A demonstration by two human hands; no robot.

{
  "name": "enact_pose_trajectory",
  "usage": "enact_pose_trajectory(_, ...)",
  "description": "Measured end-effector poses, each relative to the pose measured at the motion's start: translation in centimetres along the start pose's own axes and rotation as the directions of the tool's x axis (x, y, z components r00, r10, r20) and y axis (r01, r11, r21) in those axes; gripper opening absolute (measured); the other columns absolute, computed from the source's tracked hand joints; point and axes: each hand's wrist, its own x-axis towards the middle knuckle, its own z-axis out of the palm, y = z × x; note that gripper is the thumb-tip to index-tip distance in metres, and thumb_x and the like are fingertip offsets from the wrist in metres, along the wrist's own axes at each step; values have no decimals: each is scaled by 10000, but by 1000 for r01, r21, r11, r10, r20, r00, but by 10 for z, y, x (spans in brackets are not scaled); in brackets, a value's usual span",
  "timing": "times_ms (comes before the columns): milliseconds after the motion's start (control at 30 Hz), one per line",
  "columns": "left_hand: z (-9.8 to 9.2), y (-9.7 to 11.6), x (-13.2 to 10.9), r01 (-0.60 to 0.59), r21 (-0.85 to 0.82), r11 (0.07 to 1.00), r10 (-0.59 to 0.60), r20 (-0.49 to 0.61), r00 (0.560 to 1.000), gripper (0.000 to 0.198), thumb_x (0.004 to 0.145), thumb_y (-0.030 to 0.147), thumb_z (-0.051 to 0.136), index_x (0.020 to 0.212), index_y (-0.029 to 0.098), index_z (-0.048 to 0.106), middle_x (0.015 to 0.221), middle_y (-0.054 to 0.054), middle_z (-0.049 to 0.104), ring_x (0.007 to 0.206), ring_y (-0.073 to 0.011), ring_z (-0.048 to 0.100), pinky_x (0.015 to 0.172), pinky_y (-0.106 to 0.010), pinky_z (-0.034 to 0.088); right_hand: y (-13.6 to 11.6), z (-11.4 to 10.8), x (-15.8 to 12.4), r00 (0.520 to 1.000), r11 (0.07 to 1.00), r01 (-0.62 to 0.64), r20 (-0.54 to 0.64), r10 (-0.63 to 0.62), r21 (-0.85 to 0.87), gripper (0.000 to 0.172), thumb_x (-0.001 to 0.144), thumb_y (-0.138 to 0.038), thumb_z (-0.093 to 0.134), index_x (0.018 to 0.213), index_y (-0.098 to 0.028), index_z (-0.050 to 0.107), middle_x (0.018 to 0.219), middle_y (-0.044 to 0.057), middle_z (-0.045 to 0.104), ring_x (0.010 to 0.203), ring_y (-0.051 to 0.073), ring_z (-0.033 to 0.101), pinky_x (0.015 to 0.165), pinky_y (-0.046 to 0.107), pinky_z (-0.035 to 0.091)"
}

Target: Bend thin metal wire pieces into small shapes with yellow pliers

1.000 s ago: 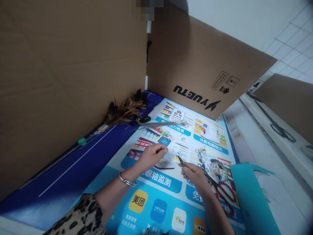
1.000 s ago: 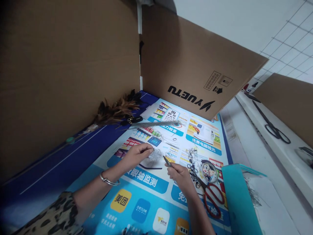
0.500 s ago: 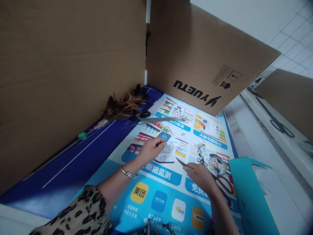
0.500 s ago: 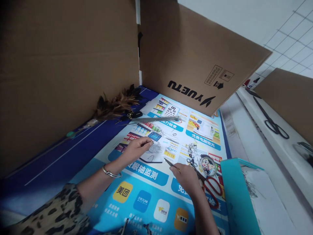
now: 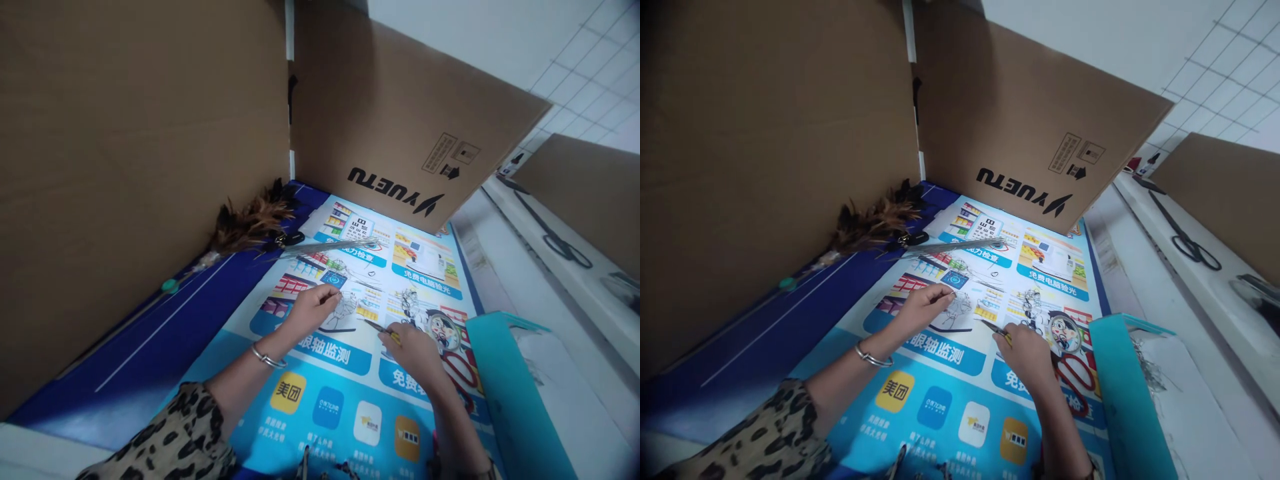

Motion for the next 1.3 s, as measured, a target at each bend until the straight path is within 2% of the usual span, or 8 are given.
enact_pose_trajectory(133,4,3,-3,-1,-14,1000,1,-29,1000,200,799,307,462,786,180,616,681,13,602,636,-126,526,579,-203,389,-6,3,2,991,925,-5,-118,54,381,268,790,-473,474,824,-228,577,770,12,597,661,154,527,542,236,318)
enact_pose_trajectory(200,7,4,-4,1,-27,1000,-2,-40,999,200,795,312,467,813,183,620,699,12,612,640,-126,530,585,-205,394,-13,9,4,988,768,12,-124,88,641,248,775,-452,505,759,-209,550,631,-18,532,574,129,481,523,229,336)
enact_pose_trajectory(267,10,4,-6,-2,-35,999,1,-41,999,205,794,320,470,818,183,620,700,12,612,636,-123,529,587,-206,395,-21,19,6,987,516,52,-124,106,855,232,761,-427,537,742,-196,538,572,-33,486,541,119,459,523,229,359)
enact_pose_trajectory(300,11,3,-7,-6,-37,999,4,-44,999,206,792,318,470,796,177,620,685,12,606,625,-120,524,582,-205,392,-25,25,6,986,467,59,-125,112,882,242,767,-434,524,749,-193,532,563,-36,478,536,116,459,530,230,375)
enact_pose_trajectory(567,21,-1,-13,-46,-19,999,46,-17,999,217,788,332,473,789,159,603,627,16,565,582,-110,496,539,-202,367,-43,55,5,980,258,107,-146,138,960,290,751,-455,547,842,-180,557,695,6,544,617,118,497,594,247,420)
enact_pose_trajectory(833,31,2,-19,-119,36,992,118,38,992,169,752,309,504,780,184,614,653,17,615,618,-130,542,569,-218,392,-51,54,-4,960,207,210,-242,144,956,272,697,-443,590,734,-175,562,579,-26,525,528,99,464,525,235,389)
enact_pose_trajectory(1000,28,11,-23,-158,24,987,157,66,985,168,747,308,502,747,180,610,607,16,611,540,-123,532,509,-215,385,-50,57,-5,961,169,194,-221,163,967,295,693,-461,585,727,-171,535,544,-29,525,463,89,451,452,217,359)
enact_pose_trajectory(1300,23,8,-19,-8,-161,987,33,150,988,279,769,405,458,727,155,575,589,10,587,405,-83,453,402,-190,347,-44,60,-3,979,42,127,-132,154,991,317,693,-475,594,718,-168,519,530,-24,538,424,80,460,407,204,348)
